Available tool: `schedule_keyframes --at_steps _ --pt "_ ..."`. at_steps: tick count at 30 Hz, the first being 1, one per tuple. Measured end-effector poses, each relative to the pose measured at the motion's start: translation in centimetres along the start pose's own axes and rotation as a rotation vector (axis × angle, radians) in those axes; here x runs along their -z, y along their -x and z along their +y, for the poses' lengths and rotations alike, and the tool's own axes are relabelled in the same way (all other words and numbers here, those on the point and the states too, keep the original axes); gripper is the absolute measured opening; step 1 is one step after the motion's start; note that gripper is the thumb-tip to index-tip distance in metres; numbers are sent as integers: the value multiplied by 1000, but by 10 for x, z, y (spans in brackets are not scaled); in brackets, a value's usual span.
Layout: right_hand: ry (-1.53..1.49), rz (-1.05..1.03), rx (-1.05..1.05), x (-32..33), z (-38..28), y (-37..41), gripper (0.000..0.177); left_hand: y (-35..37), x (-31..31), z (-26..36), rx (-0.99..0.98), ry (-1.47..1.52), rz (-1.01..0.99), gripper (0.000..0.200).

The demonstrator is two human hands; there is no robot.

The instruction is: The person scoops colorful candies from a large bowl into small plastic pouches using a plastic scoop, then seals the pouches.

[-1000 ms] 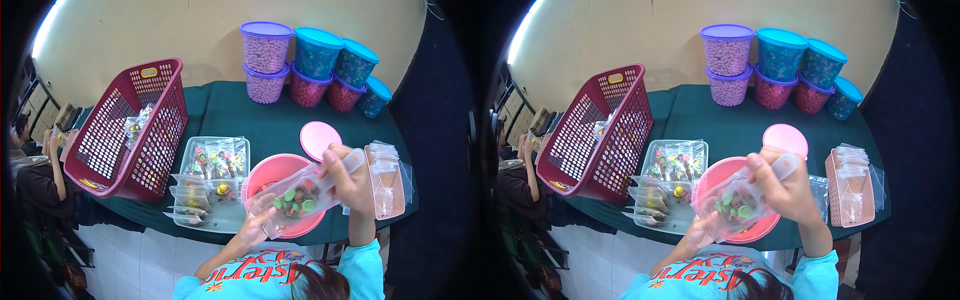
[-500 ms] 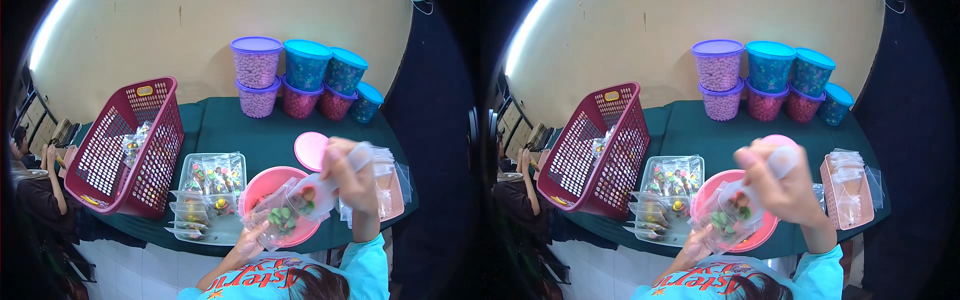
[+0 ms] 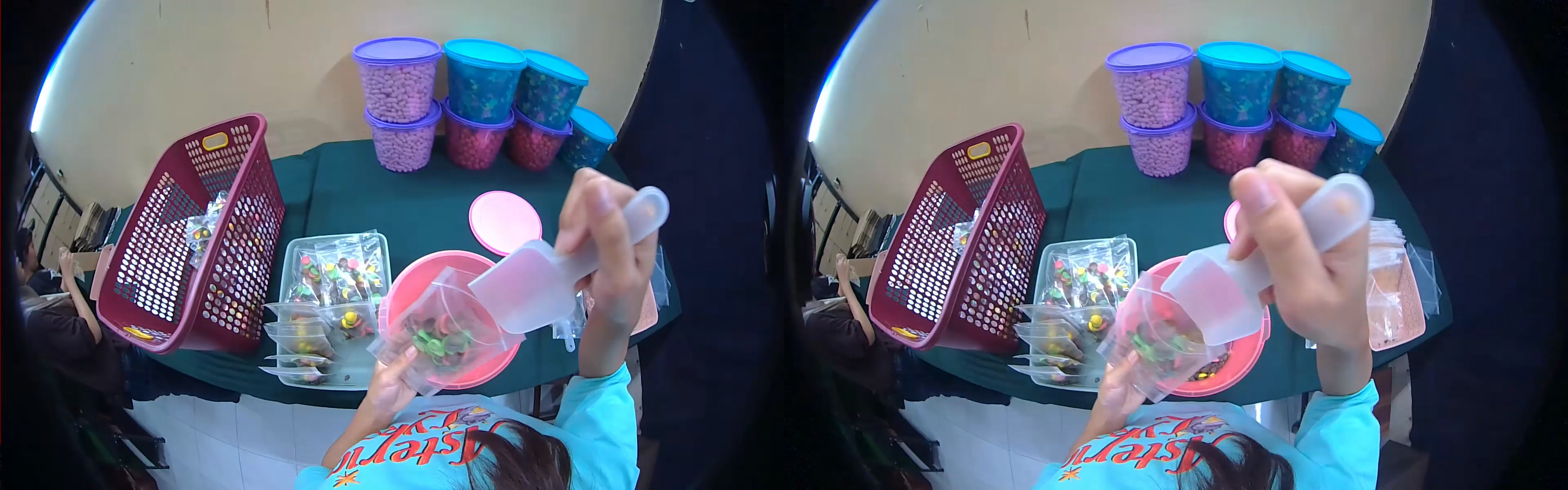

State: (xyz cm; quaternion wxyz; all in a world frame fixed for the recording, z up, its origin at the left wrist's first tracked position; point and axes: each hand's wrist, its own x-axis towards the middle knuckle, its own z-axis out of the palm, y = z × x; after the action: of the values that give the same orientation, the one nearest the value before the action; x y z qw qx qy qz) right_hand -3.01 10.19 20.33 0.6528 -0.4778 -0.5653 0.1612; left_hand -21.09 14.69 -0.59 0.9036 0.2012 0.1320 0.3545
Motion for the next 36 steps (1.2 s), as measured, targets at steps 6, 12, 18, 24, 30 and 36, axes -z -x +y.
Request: schedule_keyframes --at_steps 6,12,18,24,30,36 --pt "362 -375 125 -3 28 12 22 2 -2 2 -10 -37 -90 33" --pt "-88 506 299 52 36 22 35 9 13 11 -85 31 -73 36" --pt "289 19 -363 15 121 84 19 19 30 14 -145 216 -53 38" --pt "510 -228 -413 4 139 100 13 20 12 8 -169 58 37 34" --pt "54 -126 -147 -7 108 115 37 18 6 -5 -242 -17 69 30" --pt "-534 150 -526 -35 100 140 40 27 10 -15 -85 -335 -199 63"
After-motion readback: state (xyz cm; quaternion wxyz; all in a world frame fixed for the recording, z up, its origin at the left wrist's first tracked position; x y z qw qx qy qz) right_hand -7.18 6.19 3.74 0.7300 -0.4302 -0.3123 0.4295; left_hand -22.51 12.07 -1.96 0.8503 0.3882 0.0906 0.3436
